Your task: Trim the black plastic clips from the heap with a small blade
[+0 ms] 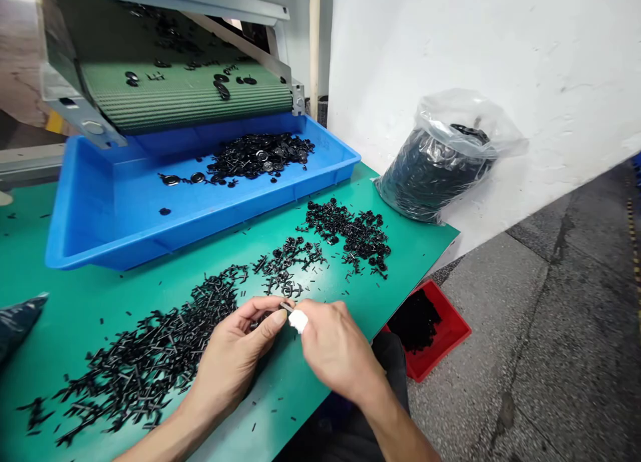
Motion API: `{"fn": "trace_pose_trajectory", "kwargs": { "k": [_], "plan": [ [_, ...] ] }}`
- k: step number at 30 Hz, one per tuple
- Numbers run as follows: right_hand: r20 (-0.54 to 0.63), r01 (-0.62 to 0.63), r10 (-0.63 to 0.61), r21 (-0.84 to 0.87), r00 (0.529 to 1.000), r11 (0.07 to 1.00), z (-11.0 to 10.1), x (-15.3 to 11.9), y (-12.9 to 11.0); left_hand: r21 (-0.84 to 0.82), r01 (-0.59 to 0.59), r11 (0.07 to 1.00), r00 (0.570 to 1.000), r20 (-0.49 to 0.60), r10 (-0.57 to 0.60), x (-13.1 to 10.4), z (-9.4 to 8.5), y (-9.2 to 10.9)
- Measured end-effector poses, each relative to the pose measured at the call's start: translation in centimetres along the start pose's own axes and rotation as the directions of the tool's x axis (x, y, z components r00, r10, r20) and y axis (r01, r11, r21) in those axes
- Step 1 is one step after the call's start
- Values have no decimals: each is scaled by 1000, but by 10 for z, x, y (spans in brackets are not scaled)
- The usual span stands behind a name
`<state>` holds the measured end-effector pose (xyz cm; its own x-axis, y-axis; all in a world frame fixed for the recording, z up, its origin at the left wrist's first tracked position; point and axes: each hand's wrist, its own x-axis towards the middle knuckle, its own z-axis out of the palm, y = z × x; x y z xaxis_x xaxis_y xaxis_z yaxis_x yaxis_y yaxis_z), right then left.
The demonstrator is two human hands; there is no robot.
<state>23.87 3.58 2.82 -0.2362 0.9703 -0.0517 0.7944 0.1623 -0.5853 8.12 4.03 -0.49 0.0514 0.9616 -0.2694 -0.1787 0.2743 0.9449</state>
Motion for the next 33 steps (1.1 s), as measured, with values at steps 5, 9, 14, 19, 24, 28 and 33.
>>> {"fn": "trace_pose_trajectory", "kwargs": {
  "k": [5, 9, 14, 19, 24, 28, 33],
  "plan": [
    [-66, -45, 39, -86, 997, 995, -6, 22, 12, -180, 35, 983, 991, -124, -58, 5, -2, 11],
    [-86, 16, -25, -106, 996, 994, 3, 42, 2, -380, 31, 924, 987, -137, -89, 11, -4, 20],
    [-66, 71, -79, -109, 995, 991, 12, 62, -6, -473, 88, 877, 987, -76, -140, 14, -7, 24],
    [-94, 96, -90, 58, 991, 994, 5, 56, -4, -383, 171, 908, 982, -6, -188, 13, -7, 21],
    [-180, 47, 0, 259, 984, 965, 2, 33, -11, -286, 195, 938, 981, 78, -180, 9, -3, 14],
    [-214, 109, -60, 225, 975, 968, 4, 18, -13, -296, 219, 930, 971, 158, -178, 7, -3, 12],
    [-201, 130, -83, 234, 976, 963, 1, 12, -8, -264, 246, 933, 957, 217, -191, 6, -5, 11]
  ]
}}
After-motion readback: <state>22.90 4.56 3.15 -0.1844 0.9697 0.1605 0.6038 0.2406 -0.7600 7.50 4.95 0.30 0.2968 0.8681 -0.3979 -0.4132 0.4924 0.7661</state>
